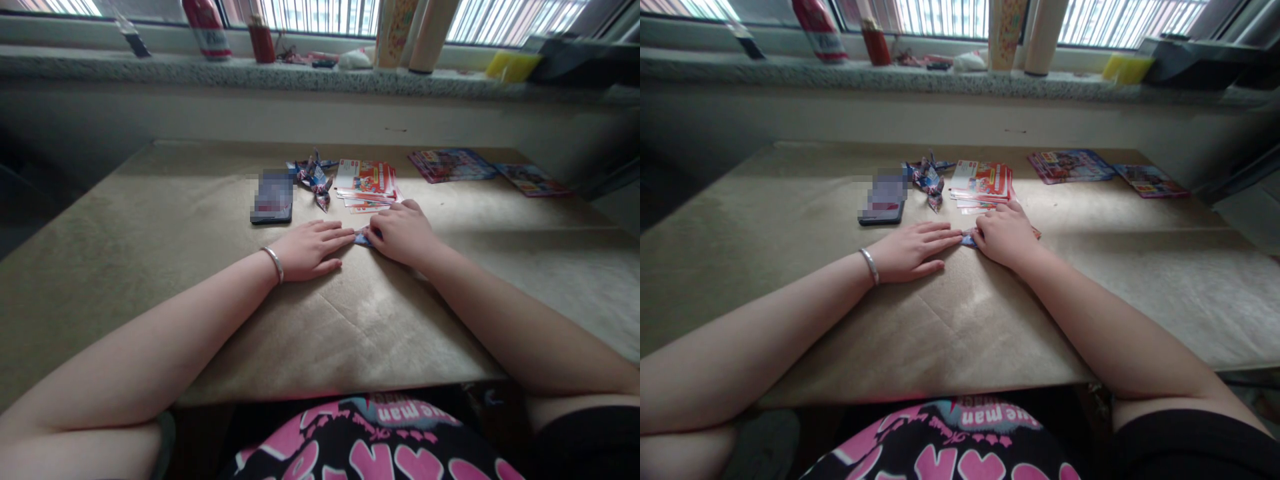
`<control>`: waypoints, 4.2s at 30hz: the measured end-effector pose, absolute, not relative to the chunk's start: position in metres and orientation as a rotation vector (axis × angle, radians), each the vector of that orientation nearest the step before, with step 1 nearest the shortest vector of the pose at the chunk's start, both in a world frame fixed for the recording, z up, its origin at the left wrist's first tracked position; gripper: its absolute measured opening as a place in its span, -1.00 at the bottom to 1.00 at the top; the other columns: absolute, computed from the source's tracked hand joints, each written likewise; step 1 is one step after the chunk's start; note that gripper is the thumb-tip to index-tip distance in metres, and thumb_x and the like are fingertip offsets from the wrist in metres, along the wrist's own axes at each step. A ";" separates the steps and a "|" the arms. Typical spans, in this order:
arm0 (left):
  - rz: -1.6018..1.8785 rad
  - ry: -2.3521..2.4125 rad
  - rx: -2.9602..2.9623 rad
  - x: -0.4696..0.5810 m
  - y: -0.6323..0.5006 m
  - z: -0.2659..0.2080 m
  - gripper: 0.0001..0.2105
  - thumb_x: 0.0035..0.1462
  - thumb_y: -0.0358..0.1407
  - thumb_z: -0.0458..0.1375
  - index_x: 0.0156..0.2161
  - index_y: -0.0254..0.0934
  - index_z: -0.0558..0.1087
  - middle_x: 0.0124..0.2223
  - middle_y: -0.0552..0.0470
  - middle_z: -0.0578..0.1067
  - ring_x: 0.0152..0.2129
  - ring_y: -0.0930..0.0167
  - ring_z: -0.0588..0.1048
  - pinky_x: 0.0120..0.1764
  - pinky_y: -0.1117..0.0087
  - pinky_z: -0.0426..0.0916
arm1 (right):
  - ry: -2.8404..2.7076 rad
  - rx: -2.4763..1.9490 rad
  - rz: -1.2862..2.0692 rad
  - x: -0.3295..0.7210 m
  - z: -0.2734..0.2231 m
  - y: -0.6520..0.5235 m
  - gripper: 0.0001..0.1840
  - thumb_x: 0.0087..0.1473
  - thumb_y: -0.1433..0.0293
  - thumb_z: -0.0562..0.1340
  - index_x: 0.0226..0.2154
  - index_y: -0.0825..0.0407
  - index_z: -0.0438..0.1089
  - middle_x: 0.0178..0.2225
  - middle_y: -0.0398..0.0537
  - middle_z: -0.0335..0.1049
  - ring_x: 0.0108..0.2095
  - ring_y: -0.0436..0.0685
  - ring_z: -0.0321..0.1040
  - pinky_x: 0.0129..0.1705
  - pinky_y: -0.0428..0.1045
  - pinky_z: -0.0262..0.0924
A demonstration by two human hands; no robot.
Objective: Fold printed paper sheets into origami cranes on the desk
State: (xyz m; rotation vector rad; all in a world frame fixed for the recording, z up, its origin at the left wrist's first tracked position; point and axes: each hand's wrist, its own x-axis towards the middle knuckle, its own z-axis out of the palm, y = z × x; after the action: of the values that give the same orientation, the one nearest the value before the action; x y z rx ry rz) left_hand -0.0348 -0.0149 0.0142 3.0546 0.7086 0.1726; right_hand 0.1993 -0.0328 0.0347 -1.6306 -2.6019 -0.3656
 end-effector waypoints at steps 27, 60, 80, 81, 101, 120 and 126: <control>0.299 0.943 3.091 -0.024 -0.035 0.020 -0.63 0.25 -0.22 0.06 0.11 -0.30 0.42 0.00 -0.13 0.49 -0.07 0.24 0.44 -0.02 0.21 0.37 | -2.437 -1.770 0.188 0.197 0.024 -0.018 -0.70 0.16 0.13 0.17 -0.34 -0.02 0.47 -0.29 -0.02 0.56 -0.30 0.17 0.42 -0.38 0.00 0.08; 0.180 1.006 3.067 -0.023 -0.035 0.026 -0.60 0.26 -0.16 0.06 0.14 -0.23 0.41 0.05 -0.07 0.47 -0.01 0.22 0.42 0.01 0.20 0.35 | -2.426 -1.792 0.249 0.197 0.024 -0.015 -0.70 0.16 0.13 0.15 -0.34 -0.02 0.45 -0.31 -0.03 0.54 -0.35 0.13 0.35 -0.41 -0.02 -0.01; 0.533 0.900 3.067 -0.037 -0.020 0.017 -0.74 0.26 -0.31 0.02 -0.11 -0.33 0.54 -0.10 -0.09 0.56 -0.20 0.31 0.49 -0.14 0.28 0.42 | -2.434 -1.773 0.227 0.198 0.024 -0.018 -0.71 0.16 0.14 0.14 -0.37 -0.02 0.44 -0.30 -0.02 0.54 -0.31 0.16 0.38 -0.40 -0.02 0.02; 0.541 0.854 3.068 -0.037 -0.019 0.016 -0.73 0.26 -0.32 0.02 -0.06 -0.35 0.50 -0.04 -0.11 0.54 -0.15 0.30 0.49 -0.09 0.27 0.42 | -2.437 -1.773 0.222 0.198 0.024 -0.019 -0.70 0.16 0.14 0.14 -0.36 -0.02 0.44 -0.30 -0.02 0.54 -0.31 0.16 0.39 -0.39 -0.01 0.03; 0.362 0.781 3.156 -0.030 -0.021 0.018 -0.65 0.30 -0.27 -0.03 0.11 -0.25 0.43 -0.04 -0.11 0.53 -0.15 0.31 0.47 -0.11 0.26 0.41 | -2.441 -1.755 0.285 0.197 0.025 -0.017 -0.72 0.17 0.18 0.15 -0.37 0.01 0.45 -0.32 0.00 0.54 -0.36 0.13 0.36 -0.41 -0.02 0.03; 0.351 0.960 3.082 -0.033 -0.024 0.026 -0.68 0.28 -0.30 -0.03 -0.09 -0.28 0.56 -0.11 -0.07 0.55 -0.21 0.31 0.49 -0.13 0.27 0.42 | -2.428 -1.766 0.253 0.198 0.024 -0.018 -0.71 0.16 0.15 0.15 -0.38 -0.01 0.44 -0.32 -0.01 0.53 -0.35 0.14 0.36 -0.42 -0.02 0.01; 0.408 0.977 3.018 -0.036 -0.021 0.023 -0.72 0.25 -0.33 -0.02 -0.13 -0.30 0.55 -0.15 -0.08 0.55 -0.23 0.33 0.47 -0.11 0.28 0.41 | -2.443 -1.777 0.237 0.198 0.025 -0.018 -0.71 0.17 0.16 0.15 -0.36 -0.01 0.45 -0.30 -0.01 0.54 -0.32 0.15 0.38 -0.40 -0.02 0.02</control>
State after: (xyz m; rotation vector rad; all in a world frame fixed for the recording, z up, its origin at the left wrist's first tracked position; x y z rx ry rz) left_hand -0.0359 -0.0215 0.0233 3.0182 0.9772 0.4078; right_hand 0.1980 -0.0184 0.0250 -1.7772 -2.4426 0.2369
